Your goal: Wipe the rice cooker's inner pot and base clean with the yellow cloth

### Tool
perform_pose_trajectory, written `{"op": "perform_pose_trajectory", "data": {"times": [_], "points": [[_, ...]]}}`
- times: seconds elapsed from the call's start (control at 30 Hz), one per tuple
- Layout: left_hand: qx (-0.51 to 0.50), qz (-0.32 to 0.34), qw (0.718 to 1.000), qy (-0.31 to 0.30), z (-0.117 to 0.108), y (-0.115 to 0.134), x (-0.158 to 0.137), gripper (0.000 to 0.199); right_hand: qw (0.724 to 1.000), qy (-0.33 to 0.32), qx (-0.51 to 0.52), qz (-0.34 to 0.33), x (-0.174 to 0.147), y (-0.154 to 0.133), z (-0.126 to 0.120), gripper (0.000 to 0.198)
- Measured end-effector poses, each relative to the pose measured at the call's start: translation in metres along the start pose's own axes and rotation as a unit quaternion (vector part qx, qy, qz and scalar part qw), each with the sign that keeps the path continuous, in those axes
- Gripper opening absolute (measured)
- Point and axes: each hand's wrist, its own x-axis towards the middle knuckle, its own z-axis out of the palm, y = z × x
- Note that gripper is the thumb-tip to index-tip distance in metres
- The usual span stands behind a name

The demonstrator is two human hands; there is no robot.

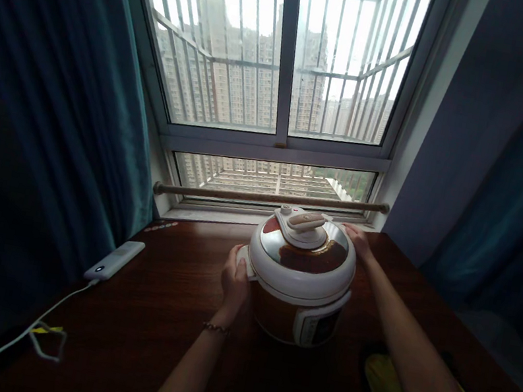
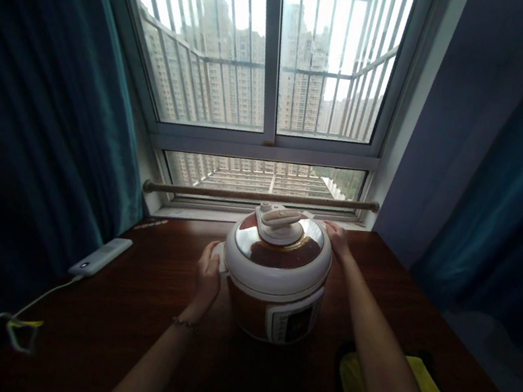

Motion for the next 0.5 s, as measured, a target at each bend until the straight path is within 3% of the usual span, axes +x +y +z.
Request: {"op": "perform_pose_trajectory", "data": {"times": [0.27, 0.5], "points": [[-0.1, 0.016, 0.991, -0.087, 0.012, -0.005, 0.023, 0.038, 0.996, 0.049, -0.065, 0.021, -0.047, 0.007, -0.04, 0.041], [-0.163, -0.003, 0.974, -0.159, 0.031, -0.009, 0.047, 0.039, 0.984, 0.131, -0.108, 0.053, -0.088, -0.001, -0.051, 0.048]]}}
